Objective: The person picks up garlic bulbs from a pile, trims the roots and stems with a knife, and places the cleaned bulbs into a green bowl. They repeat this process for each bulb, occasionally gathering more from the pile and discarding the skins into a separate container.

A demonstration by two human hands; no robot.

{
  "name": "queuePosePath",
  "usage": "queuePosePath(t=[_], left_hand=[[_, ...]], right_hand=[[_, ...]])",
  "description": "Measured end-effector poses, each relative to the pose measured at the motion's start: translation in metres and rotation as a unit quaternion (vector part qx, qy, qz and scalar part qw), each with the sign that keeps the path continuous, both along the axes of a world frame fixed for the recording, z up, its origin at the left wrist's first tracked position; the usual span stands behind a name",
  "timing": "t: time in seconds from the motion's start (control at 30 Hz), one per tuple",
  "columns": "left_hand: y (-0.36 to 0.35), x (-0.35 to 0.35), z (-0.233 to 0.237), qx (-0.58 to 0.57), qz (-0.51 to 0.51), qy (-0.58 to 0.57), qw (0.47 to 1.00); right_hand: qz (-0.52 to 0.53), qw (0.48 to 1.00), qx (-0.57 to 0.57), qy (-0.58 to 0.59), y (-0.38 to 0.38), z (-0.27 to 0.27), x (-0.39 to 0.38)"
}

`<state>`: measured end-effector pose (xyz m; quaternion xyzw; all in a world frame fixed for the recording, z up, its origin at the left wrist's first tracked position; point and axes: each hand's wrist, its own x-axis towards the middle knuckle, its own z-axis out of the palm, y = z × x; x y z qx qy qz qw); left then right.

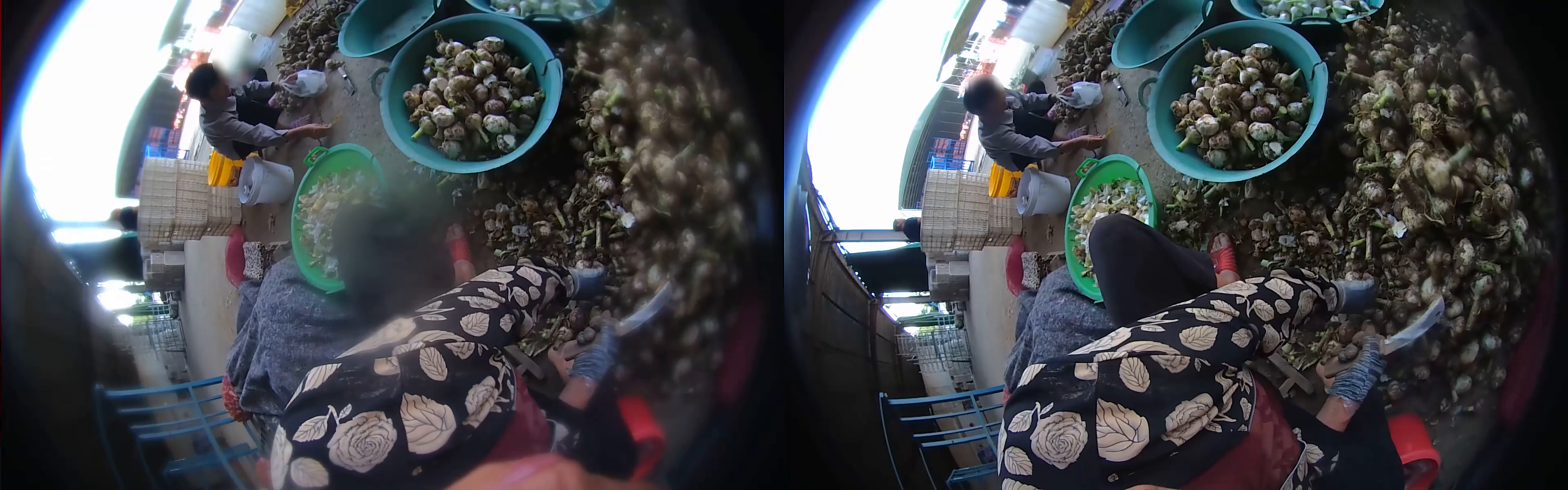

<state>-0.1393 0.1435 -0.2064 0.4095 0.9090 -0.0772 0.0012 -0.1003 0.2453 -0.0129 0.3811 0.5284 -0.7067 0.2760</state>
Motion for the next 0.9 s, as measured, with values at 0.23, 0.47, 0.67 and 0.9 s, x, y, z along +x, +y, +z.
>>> queuePosePath(t=[0.23, 0.47, 0.67, 0.9], left_hand=[[-0.002, -0.021, 0.009, -0.083, 0.178, -0.050, 0.979], [-0.051, 0.004, -0.001, -0.059, 0.337, -0.247, 0.907], [-0.043, 0.068, 0.052, 0.127, 0.522, -0.273, 0.798], [-0.049, 0.119, 0.001, 0.142, 0.514, -0.234, 0.813]], right_hand=[[0.039, 0.999, 0.024, 0.019, 0.000, -0.010, 0.004], [0.103, 0.966, 0.220, 0.093, 0.022, -0.070, -0.007], [0.143, 0.934, 0.301, 0.130, 0.016, -0.097, -0.009], [0.385, 0.681, 0.451, 0.430, -0.015, -0.152, -0.029]])
